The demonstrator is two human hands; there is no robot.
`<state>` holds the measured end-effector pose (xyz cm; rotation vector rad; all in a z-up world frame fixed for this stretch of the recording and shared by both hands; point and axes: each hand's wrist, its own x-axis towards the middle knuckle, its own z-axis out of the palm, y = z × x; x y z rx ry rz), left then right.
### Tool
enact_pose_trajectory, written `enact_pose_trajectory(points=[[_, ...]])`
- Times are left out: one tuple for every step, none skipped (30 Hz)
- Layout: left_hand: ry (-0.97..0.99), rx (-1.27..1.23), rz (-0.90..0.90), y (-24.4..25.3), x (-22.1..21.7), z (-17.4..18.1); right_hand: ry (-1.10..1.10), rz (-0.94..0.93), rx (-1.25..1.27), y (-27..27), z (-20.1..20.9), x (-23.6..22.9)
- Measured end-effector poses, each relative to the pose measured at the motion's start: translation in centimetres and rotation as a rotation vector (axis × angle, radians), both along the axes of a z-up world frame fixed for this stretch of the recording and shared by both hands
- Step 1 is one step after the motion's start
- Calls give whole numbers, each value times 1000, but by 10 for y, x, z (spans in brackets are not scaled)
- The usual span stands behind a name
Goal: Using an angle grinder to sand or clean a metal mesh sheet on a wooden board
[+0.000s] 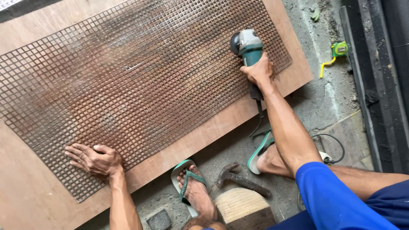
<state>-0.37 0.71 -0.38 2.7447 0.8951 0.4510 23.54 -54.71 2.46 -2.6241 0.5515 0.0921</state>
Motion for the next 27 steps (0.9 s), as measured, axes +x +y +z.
enact_pose_trajectory(points=[[1, -1, -2, 2, 0, 0, 1, -2, -1, 12, 0, -3], [7, 12, 0, 3, 0, 0, 62, 20, -37, 24, 0, -5], [14, 20, -3, 2, 0, -2, 124, 36, -78, 32, 1, -10], [16, 12, -8, 3, -2, -3, 127, 30, -85, 52, 9, -20], [34, -6, 12, 3, -1, -3, 145, 36, -100, 72, 17, -30], [53, -24, 31, 4, -1, -4, 163, 41, -115, 92, 24, -39], [51, -31, 25, 1, 1, -1, 162, 34, -121, 105, 36, -43], [41, -28, 4, -1, 2, 1, 218, 118, -57, 118, 48, -48], [34, -17, -10, 2, 1, 5, 277, 209, 16, 136, 57, -53], [37, -14, -11, 1, -1, 2, 279, 209, 19, 136, 57, -54], [33, -13, -13, 3, -2, -1, 263, 211, 24, 139, 56, -55], [30, -11, -15, 5, -2, -4, 247, 214, 29, 141, 55, -56], [33, -8, -20, 5, -1, -3, 250, 209, 34, 130, 57, -50], [49, -7, -11, 5, -1, -2, 236, 173, 22, 118, 60, -44], [66, -10, -3, 3, -1, -2, 226, 135, 6, 103, 63, -39], [72, -10, -9, 3, -3, 2, 232, 128, 6, 70, 44, -34], [66, 4, -18, 1, -1, 4, 155, 92, -40, 37, 26, -21], [60, 18, -26, -2, 1, 6, 78, 56, -87, 3, 9, -8], [52, 19, -21, -4, 3, 9, 70, 61, -86, -19, 3, 1], [45, 21, -31, -5, 5, 11, 44, 25, -94, -41, -3, 11], [44, 27, -35, -6, 3, 14, 24, -6, -99, -61, -11, 19], [43, 29, -25, -6, 5, 4, 22, 4, -96, -76, -19, 34], [32, 36, -7, -3, 3, -4, -26, 20, -86, -88, -30, 42], [22, 44, 10, 1, 1, -11, -75, 35, -76, -100, -40, 50], [23, 52, 10, 3, 0, -9, -74, 35, -68, -92, -31, 46], [29, 54, 7, 6, -1, -6, -34, 21, -76, -83, -21, 42], [28, 44, 9, 1, 1, -8, 0, 13, -97, -81, -5, 43]])
